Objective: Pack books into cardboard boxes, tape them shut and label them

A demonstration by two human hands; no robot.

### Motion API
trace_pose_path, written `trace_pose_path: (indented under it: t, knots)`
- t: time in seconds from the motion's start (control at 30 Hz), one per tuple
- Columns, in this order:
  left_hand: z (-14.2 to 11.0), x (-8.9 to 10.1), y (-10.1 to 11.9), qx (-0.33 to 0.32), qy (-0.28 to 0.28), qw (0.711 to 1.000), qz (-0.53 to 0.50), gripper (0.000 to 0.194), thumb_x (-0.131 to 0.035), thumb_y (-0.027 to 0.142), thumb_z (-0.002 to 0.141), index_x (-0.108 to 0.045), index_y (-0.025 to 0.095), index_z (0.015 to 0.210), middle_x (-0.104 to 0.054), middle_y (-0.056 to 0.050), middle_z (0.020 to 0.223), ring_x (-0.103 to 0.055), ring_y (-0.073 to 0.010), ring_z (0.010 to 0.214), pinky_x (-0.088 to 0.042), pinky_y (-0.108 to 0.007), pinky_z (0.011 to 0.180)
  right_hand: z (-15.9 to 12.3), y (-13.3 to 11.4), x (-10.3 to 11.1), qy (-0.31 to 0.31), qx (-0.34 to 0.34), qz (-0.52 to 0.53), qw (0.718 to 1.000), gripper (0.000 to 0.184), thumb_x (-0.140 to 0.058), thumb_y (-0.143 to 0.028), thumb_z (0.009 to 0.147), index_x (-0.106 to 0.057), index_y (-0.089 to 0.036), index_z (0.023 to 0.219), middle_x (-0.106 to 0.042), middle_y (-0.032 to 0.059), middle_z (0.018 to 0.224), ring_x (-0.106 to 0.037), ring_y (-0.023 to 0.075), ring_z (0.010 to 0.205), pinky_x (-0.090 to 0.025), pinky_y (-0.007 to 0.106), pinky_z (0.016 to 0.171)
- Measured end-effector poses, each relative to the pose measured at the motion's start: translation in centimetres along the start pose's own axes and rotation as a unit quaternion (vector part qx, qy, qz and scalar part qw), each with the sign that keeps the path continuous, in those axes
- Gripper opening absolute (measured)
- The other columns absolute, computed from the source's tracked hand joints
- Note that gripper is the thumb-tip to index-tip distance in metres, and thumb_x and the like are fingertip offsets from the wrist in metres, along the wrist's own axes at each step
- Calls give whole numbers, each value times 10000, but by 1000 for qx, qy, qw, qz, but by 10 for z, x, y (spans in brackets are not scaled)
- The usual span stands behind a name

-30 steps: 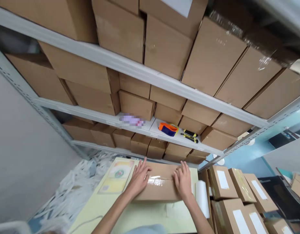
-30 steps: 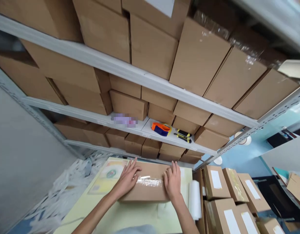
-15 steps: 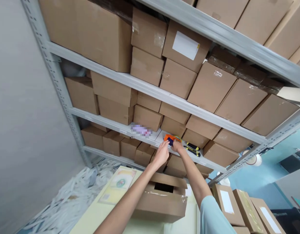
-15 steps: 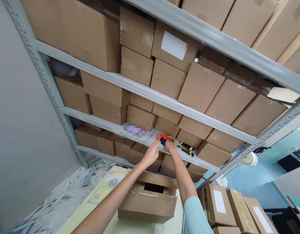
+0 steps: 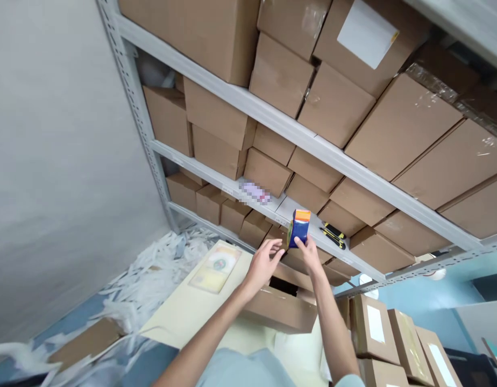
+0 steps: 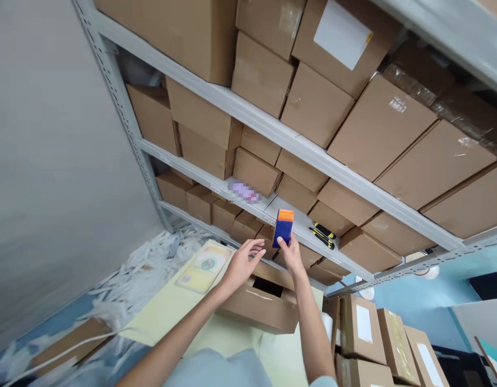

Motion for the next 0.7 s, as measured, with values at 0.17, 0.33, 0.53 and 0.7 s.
trace_pose_path:
  t: [0.17, 0.33, 0.53, 0.7]
  knots:
    - [-25, 7, 32, -10, -4, 1000, -3, 189, -603, 341, 1065, -715, 294, 1209, -770, -74, 1166, -780, -259, 1080, -662, -427, 987, -81, -23, -28, 10, -9, 101, 995, 556, -796, -635, 966, -732, -241, 1354, -819, 112, 1294, -752, 306, 1266, -574, 488, 1182]
    - [-34, 24, 45, -19, -39, 999, 9, 207, -564, 325, 1071, -717, 303, 1209, -778, -84, 1205, -764, -280, 1124, -646, -434, 981, -98, -40, -38, 12, -11, 76, 997, 650, -777, -679, 976, -681, -274, 1474, -804, 98, 1289, -731, 315, 1283, -579, 499, 1191]
    - [-26, 63, 55, -12, -36, 999, 16, 237, -640, 477, 1048, -772, 321, 1168, -791, -74, 1166, -766, -282, 1048, -669, -428, 916, -113, -42, -50, 9, 11, 40, 999, 560, -722, -665, 1023, -688, -284, 1431, -781, 97, 1307, -737, 300, 1218, -606, 457, 1127]
    - [1, 113, 79, -14, -12, 1000, 7, 405, -608, 616, 1050, -796, 336, 1274, -778, -68, 1246, -753, -288, 1140, -659, -435, 1022, -137, -52, -47, -62, 16, -27, 998, 467, -744, -591, 1029, -698, -280, 1375, -783, 91, 1225, -724, 307, 1173, -629, 442, 1066]
Point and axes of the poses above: each hand's wrist, its own z-axis towards the middle knuckle, its own x-axis out of the back of the hand, y = z × x, the point moved 1 cm from there along z, towards the middle knuckle
